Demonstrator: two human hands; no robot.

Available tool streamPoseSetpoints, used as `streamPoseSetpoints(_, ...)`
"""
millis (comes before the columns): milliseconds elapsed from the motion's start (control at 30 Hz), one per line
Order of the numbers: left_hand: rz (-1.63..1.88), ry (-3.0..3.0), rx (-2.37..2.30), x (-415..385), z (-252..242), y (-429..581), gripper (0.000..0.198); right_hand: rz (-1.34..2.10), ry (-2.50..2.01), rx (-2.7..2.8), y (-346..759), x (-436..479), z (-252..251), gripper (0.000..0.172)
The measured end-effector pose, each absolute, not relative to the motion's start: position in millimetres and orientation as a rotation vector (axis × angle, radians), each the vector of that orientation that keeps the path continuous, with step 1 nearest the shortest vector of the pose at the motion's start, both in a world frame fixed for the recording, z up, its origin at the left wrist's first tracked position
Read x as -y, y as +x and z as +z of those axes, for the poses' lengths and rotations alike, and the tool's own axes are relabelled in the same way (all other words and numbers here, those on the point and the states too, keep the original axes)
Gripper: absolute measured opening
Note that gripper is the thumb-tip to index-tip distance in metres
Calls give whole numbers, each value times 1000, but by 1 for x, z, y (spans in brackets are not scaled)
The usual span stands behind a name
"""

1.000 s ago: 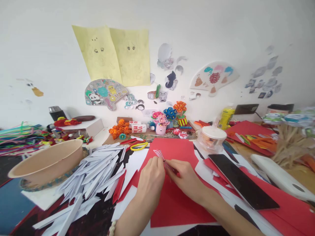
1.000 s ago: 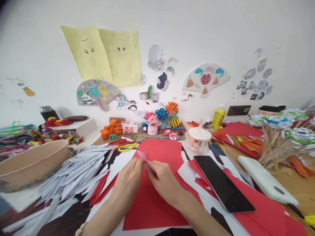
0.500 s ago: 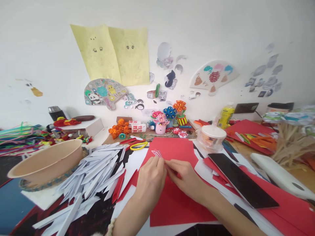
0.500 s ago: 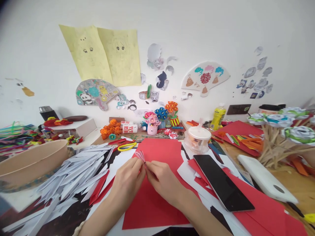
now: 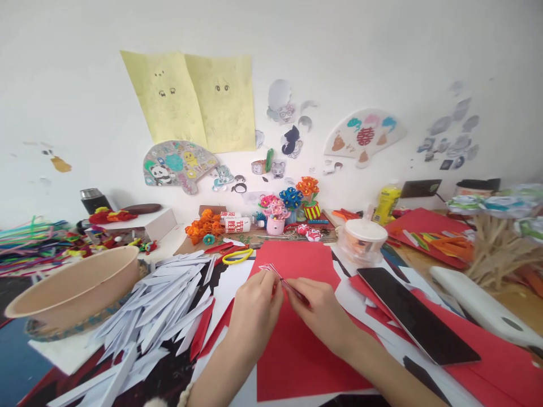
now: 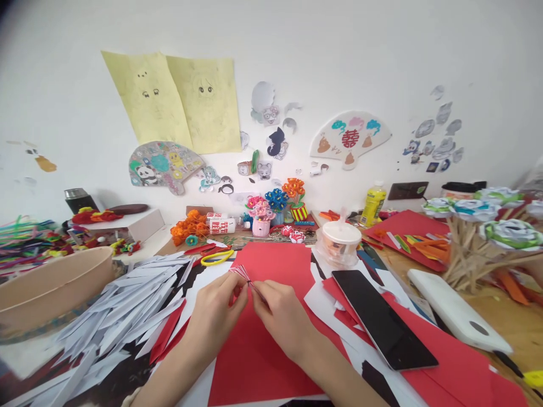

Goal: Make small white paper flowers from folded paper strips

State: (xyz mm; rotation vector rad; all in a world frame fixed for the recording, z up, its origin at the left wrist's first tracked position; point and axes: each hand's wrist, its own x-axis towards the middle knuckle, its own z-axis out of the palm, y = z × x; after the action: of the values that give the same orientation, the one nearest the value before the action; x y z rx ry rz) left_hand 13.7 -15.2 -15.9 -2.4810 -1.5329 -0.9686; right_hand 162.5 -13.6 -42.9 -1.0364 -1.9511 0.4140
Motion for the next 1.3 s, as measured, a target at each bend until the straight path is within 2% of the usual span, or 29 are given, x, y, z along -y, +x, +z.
streamPoseSetpoints(100, -980, -2503, 1579, 16, -15, 11, 17, 477, -1068, 1896, 162, 13, -40, 27)
streamPoseSetpoints(267, -1144, -2280, 1623, 15, -10, 3, 15, 809, -1073, 1782, 165, 15, -31, 29)
streamPoseSetpoints(367, -1357, -2216, 1797, 9, -6, -3, 25, 939, -998, 1740, 167, 14, -28, 31)
streamPoseSetpoints(533, -1828, -2643, 2030, 1, -3, -11, 29, 1098, -963, 1661, 172, 5, -31, 27)
streamPoseSetpoints(700, -2365, -2525, 2124, -3, -7, -13, 34, 1232, -918, 1396, 177, -2, -32, 40)
streamPoseSetpoints(933, -2635, -2418, 2111, -5, -15, -6, 33, 1275, -878, 1286, 180, -8, -40, 38)
streamPoseSetpoints(1033, -2539, -2530, 2087, -2, -13, -2, 37, 1280, -871, 1227, 183, -10, -41, 38)
streamPoseSetpoints(1133, -2202, -2665, 1981, -1, -11, 0, 44, 1332, -849, 1141, 184, -9, -39, 37)
streamPoseSetpoints(1200, -1939, -2506, 1820, -1, -11, 1, 43, 1386, -817, 1098, 183, -8, -37, 37)
streamPoseSetpoints(1300, -1512, -2233, 1464, -1, -12, 1, 15, 1454, -766, 1028, 178, -6, -35, 39)
